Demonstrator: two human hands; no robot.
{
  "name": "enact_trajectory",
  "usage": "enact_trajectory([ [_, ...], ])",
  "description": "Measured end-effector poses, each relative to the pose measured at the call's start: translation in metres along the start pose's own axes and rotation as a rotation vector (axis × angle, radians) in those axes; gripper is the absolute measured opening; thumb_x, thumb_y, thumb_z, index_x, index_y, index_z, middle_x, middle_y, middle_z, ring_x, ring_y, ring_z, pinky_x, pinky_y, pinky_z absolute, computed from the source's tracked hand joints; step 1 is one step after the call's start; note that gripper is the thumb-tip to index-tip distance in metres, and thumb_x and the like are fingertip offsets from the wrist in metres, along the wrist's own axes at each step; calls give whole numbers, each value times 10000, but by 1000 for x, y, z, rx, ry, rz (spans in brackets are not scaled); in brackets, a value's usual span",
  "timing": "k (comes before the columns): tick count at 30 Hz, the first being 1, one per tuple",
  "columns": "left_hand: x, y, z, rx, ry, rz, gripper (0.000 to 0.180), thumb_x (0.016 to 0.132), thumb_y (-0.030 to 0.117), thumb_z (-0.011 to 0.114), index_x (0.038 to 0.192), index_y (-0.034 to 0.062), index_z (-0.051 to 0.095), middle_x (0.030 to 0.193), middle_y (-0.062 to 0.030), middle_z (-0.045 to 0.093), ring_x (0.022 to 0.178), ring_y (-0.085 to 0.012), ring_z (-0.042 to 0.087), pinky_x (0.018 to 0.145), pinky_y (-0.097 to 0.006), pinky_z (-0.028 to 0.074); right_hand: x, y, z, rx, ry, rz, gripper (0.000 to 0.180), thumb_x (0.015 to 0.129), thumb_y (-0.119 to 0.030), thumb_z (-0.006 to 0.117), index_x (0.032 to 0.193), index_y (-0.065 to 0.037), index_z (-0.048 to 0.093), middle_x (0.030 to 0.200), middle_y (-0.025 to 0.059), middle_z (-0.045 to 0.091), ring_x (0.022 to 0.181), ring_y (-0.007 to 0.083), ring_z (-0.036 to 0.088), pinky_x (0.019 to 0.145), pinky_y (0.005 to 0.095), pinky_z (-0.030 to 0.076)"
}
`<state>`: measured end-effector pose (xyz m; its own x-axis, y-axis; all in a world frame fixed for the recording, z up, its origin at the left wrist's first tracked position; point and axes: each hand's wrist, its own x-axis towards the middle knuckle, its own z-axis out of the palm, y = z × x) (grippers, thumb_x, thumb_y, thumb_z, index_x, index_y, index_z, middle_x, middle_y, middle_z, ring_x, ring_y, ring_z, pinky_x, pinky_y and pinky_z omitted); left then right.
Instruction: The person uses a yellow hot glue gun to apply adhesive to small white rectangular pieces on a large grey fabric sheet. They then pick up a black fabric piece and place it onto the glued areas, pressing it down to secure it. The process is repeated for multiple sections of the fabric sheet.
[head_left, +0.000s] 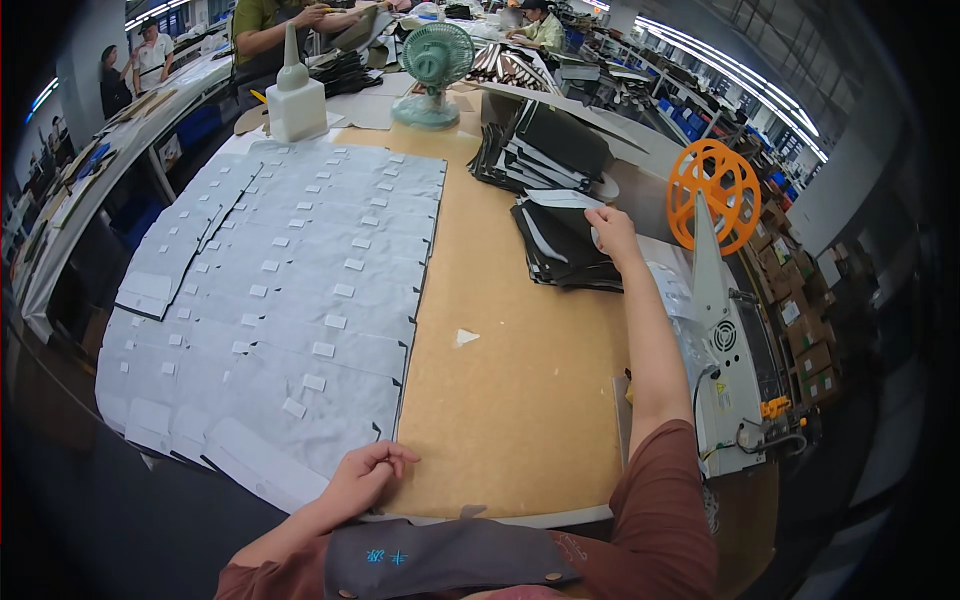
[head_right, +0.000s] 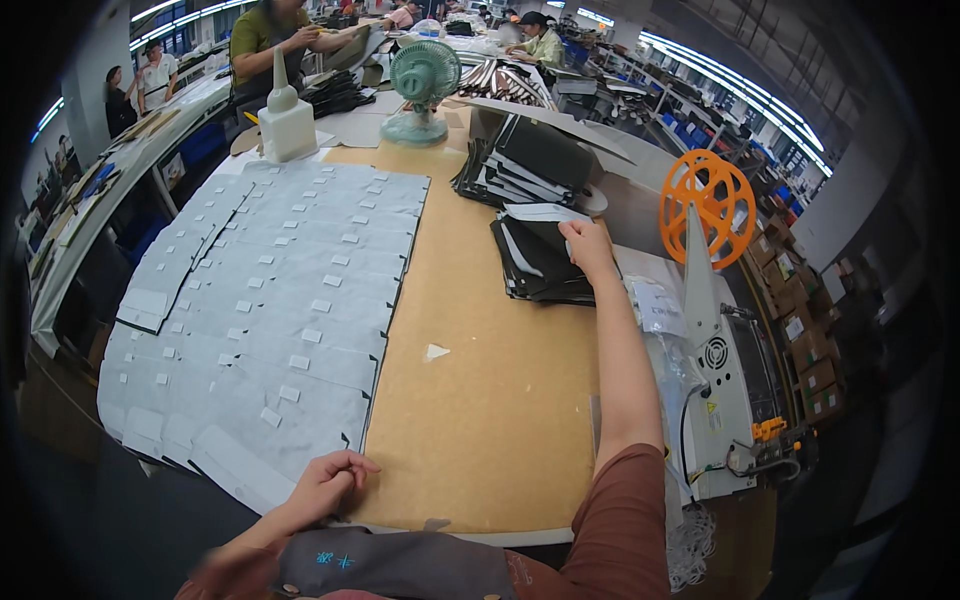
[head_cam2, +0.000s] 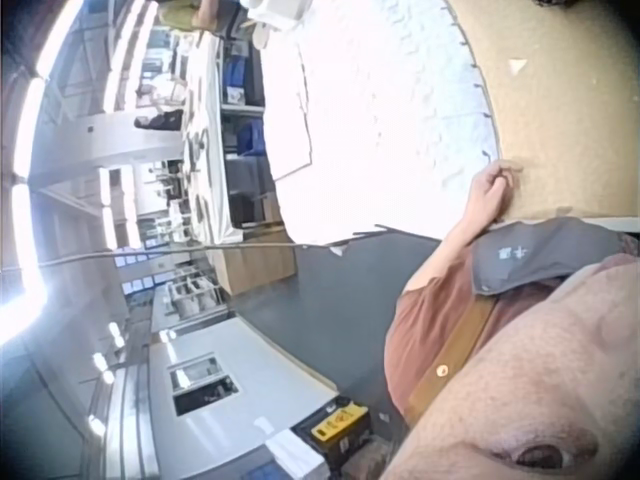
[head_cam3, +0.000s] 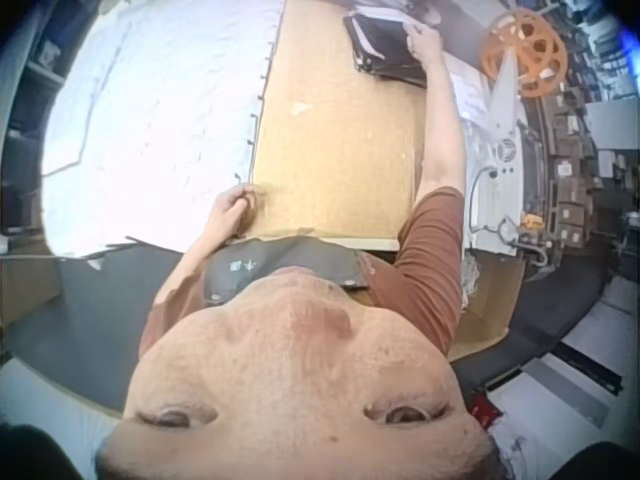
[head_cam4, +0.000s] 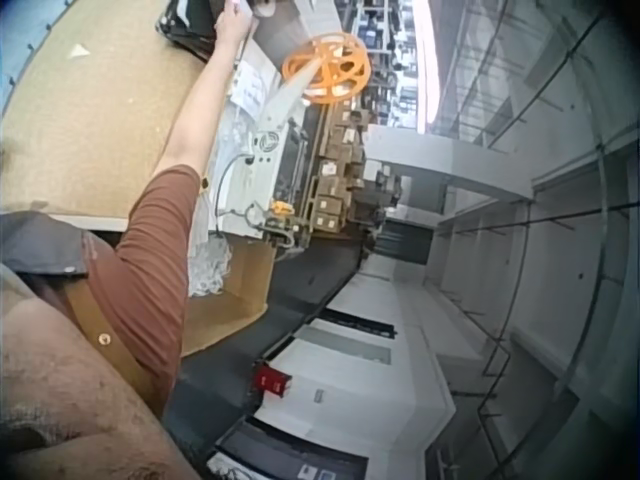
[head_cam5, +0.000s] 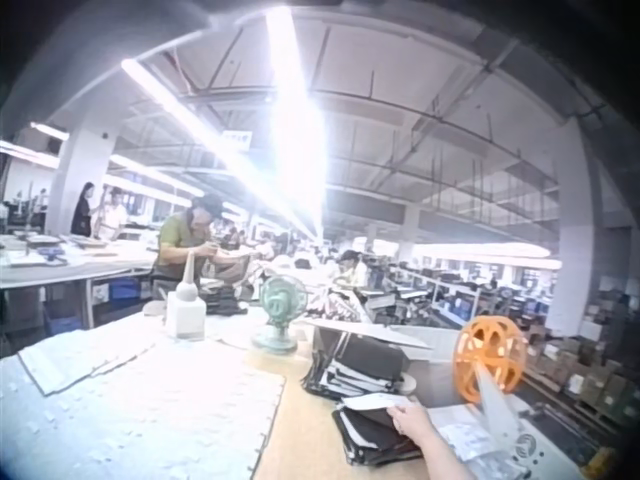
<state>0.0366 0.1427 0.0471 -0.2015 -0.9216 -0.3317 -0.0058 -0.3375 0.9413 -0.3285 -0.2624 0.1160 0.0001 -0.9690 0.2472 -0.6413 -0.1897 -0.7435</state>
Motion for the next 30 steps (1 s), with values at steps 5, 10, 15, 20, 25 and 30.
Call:
enact_trajectory([
  [5, -1, 3, -2, -177, 47, -21, 279, 885, 31, 439, 1062, 5, 653, 847, 19, 602, 634, -20, 442, 573, -181, 362, 13, -12, -1, -124, 280, -154, 239, 961, -264, 590, 973, -45, 683, 690, 97, 668, 521, 205, 632, 570, 368, 491],
  [10, 6, 10, -18, -461, 125, -40, 216, 941, 128, 492, 1059, 12, 631, 856, -32, 627, 478, -19, 307, 421, -188, 240, -1, -86, 11, -276, 454, -667, 180, 986, -231, 554, 981, -68, 629, 824, 160, 674, 786, 364, 660, 691, 411, 523],
  [15, 10, 10, -37, -760, 105, -158, 403, 1022, 327, 423, 1156, -19, 579, 941, -105, 669, 467, -36, 248, 390, -184, 210, -76, -180, 7, 297, 141, -721, 219, 1030, -213, 519, 994, -18, 611, 869, 84, 693, 760, 212, 671, 718, 311, 521],
  [20, 4, -12, -50, -1105, -144, -208, 554, 1051, 431, 343, 1290, -35, 523, 1134, -198, 679, 480, -36, 179, 394, -145, 220, -155, -204, 7, 1009, -328, -598, 262, 1048, -260, 493, 1046, -12, 578, 1039, 97, 670, 925, 159, 644, 870, 285, 499],
  [25, -14, -26, -34, -1328, -103, -187, 810, 983, 658, 311, 1407, -20, 438, 1366, -246, 536, 913, -214, 502, 686, -321, 482, -233, -165, 22, 1350, -716, -313, 227, 1052, -229, 461, 970, -45, 565, 944, 140, 662, 890, 208, 621, 851, 333, 469],
  [30, -33, -18, -36, -1078, -105, -249, 803, 976, 636, 406, 1308, -90, 489, 992, -120, 682, 625, -139, 655, 416, -198, 489, -293, -115, 25, 1314, -751, -158, 264, 1026, -264, 518, 891, -44, 572, 856, 154, 656, 811, 210, 614, 794, 316, 468],
])
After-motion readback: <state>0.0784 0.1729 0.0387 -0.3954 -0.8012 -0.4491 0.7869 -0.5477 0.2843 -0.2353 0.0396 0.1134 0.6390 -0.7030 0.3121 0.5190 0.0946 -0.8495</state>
